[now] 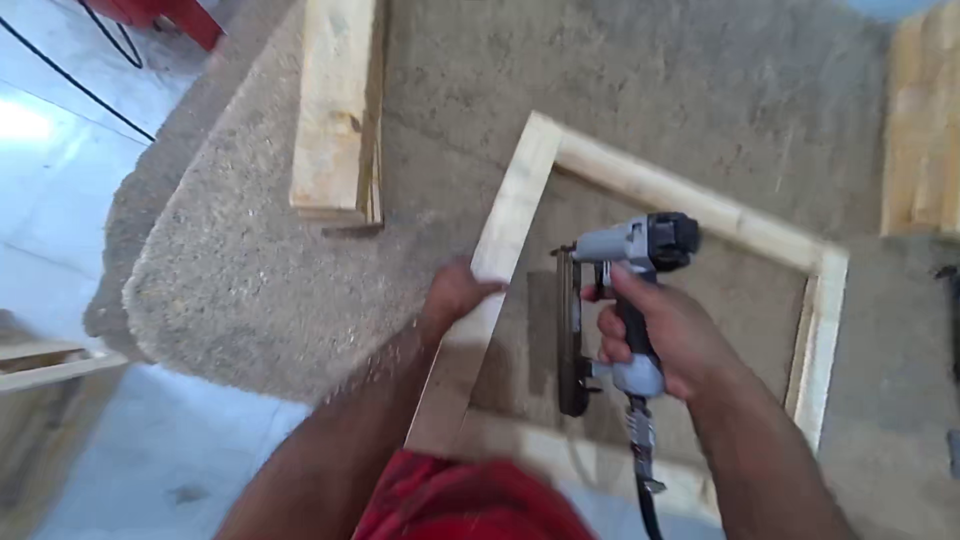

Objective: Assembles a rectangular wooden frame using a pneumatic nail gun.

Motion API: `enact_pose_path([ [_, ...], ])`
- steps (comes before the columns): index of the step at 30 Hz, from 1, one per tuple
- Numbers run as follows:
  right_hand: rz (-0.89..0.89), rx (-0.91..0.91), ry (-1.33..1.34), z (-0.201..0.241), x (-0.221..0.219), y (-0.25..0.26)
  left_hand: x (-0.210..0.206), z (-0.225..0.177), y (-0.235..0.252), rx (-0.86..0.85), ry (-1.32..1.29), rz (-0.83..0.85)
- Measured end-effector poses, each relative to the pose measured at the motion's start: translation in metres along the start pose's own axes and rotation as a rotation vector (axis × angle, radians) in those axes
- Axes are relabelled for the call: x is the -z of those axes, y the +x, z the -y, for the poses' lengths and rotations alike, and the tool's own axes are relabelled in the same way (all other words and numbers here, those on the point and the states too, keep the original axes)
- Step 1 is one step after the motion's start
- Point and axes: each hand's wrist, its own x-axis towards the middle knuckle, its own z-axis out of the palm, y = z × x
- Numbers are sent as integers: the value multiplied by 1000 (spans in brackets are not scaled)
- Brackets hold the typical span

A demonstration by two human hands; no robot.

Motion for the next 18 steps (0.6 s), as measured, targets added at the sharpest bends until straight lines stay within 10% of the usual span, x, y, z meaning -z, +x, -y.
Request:
enact_pose_path([
  [7,-100,-29,-462,-205,-79,-141,-7,1,-1,-74,10,-43],
  [18,-301,-177,-337,-227,-191,-130,-13,4,3,-137,43,-99],
])
